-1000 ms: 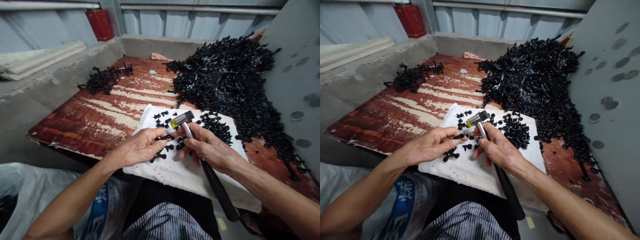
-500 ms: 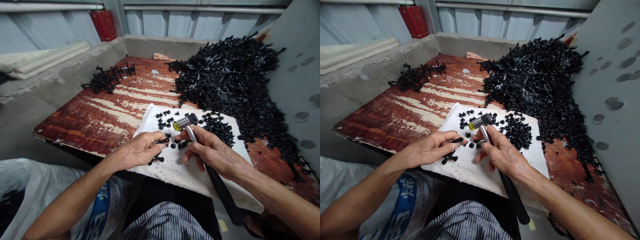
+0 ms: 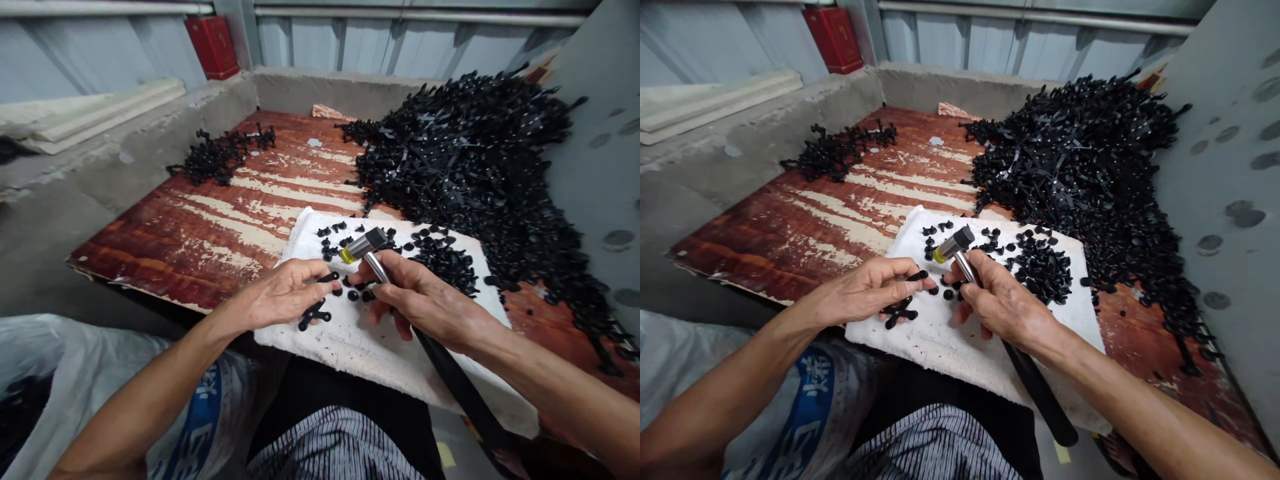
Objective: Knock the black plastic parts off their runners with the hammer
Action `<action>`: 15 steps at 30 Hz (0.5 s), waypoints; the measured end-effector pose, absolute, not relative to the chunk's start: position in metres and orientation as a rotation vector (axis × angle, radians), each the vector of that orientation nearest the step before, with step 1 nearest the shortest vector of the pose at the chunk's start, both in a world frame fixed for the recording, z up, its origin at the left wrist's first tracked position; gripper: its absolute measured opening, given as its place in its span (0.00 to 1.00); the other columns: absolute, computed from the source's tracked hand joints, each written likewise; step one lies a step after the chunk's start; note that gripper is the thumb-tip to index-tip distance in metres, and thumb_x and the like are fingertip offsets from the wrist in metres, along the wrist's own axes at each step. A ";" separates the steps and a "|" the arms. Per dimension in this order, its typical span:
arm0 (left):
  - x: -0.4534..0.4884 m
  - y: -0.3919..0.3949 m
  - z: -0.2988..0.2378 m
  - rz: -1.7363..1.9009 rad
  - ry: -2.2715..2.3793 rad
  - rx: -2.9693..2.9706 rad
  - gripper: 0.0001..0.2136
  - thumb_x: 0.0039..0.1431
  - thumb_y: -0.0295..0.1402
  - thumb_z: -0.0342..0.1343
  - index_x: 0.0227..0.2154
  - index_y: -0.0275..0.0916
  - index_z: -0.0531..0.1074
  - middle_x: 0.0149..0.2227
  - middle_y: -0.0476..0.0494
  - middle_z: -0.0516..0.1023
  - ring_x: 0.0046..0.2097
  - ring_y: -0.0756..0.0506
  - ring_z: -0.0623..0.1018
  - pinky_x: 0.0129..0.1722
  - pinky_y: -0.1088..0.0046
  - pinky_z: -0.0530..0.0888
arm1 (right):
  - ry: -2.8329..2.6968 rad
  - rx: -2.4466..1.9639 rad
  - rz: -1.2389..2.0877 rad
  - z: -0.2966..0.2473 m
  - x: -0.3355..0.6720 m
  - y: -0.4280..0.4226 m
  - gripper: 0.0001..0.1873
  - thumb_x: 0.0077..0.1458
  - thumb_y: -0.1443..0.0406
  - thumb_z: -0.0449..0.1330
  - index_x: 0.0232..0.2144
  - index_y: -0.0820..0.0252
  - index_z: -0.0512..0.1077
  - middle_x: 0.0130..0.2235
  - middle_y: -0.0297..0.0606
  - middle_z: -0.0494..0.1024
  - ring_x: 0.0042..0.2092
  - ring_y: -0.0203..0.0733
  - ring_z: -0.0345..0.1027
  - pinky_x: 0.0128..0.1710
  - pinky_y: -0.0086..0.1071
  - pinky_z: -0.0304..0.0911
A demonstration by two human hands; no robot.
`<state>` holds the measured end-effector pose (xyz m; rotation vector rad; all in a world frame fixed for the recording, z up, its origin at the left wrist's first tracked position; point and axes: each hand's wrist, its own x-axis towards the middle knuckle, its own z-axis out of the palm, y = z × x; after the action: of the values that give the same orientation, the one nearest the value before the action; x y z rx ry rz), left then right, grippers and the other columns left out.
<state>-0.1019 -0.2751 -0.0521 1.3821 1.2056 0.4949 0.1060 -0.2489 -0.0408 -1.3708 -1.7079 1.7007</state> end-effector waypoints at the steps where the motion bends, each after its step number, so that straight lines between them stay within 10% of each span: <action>1: -0.104 -0.274 -0.051 0.500 1.215 1.381 0.14 0.59 0.45 0.53 0.36 0.37 0.69 0.26 0.53 0.68 0.23 0.54 0.73 0.17 0.82 0.63 | -1.697 -1.383 1.695 -0.040 0.106 -0.249 0.14 0.46 0.71 0.54 0.38 0.57 0.65 0.47 0.41 0.73 0.25 0.32 0.69 0.11 0.21 0.55; 15: -0.117 -0.230 -0.057 0.632 1.211 1.510 0.11 0.58 0.39 0.55 0.28 0.37 0.65 0.20 0.53 0.67 0.19 0.54 0.69 0.15 0.82 0.64 | -1.628 -1.378 1.634 -0.042 0.090 -0.236 0.14 0.48 0.71 0.53 0.40 0.58 0.64 0.53 0.45 0.71 0.25 0.31 0.72 0.11 0.21 0.53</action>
<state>-0.1166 -0.2296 -0.0569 1.5098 1.2112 0.6317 0.0903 -0.2364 -0.0419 -1.3780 -1.6279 1.6338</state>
